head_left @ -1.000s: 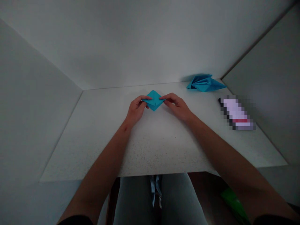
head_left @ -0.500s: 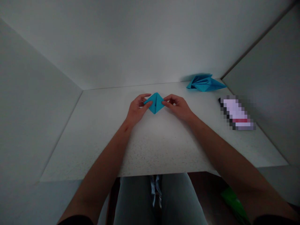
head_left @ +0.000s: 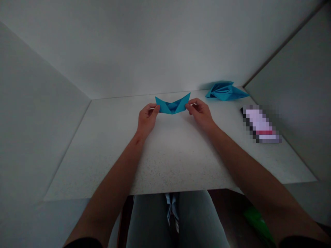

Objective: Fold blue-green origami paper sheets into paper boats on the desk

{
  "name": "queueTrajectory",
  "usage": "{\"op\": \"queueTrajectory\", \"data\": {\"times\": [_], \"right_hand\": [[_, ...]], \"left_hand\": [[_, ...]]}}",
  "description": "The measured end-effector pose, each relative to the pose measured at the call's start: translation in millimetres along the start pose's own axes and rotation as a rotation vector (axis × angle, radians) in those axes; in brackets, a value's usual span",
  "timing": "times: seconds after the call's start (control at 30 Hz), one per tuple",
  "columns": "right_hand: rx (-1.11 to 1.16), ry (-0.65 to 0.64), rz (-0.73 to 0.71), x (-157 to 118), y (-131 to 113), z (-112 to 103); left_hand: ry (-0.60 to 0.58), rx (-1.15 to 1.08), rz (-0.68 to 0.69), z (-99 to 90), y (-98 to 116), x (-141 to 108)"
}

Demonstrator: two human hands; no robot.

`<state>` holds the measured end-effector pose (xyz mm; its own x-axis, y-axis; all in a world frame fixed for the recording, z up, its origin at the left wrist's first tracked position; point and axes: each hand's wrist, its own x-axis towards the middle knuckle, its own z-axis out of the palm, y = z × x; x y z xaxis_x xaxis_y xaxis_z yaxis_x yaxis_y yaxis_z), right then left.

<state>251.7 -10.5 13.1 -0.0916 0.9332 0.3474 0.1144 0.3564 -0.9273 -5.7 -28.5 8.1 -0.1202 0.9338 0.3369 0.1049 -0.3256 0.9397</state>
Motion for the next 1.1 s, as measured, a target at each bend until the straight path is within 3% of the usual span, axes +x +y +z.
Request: {"op": "queueTrajectory", "data": {"times": [0.3,0.57,0.77,0.87,1.1], "right_hand": [[0.094,0.035,0.003,6.2,1.7,-0.9],[0.121,-0.136,0.012,-3.6,-10.3,6.1],[0.047,-0.233,0.033,-13.2,-17.6,12.0],[-0.004,-0.25,0.046,-14.1,-17.3,10.5],[-0.152,-0.322,0.135,-17.2,-19.2,3.6]], "left_hand": [[0.035,-0.172,0.02,-4.8,-13.1,9.0],[-0.171,-0.108,-0.065,4.6,10.0,-5.0],[-0.284,-0.138,-0.112,10.4,11.6,-10.6],[-0.231,-0.138,-0.129,7.4,9.1,-7.6],[0.015,-0.18,-0.079,-1.9,3.9,4.2]]}}
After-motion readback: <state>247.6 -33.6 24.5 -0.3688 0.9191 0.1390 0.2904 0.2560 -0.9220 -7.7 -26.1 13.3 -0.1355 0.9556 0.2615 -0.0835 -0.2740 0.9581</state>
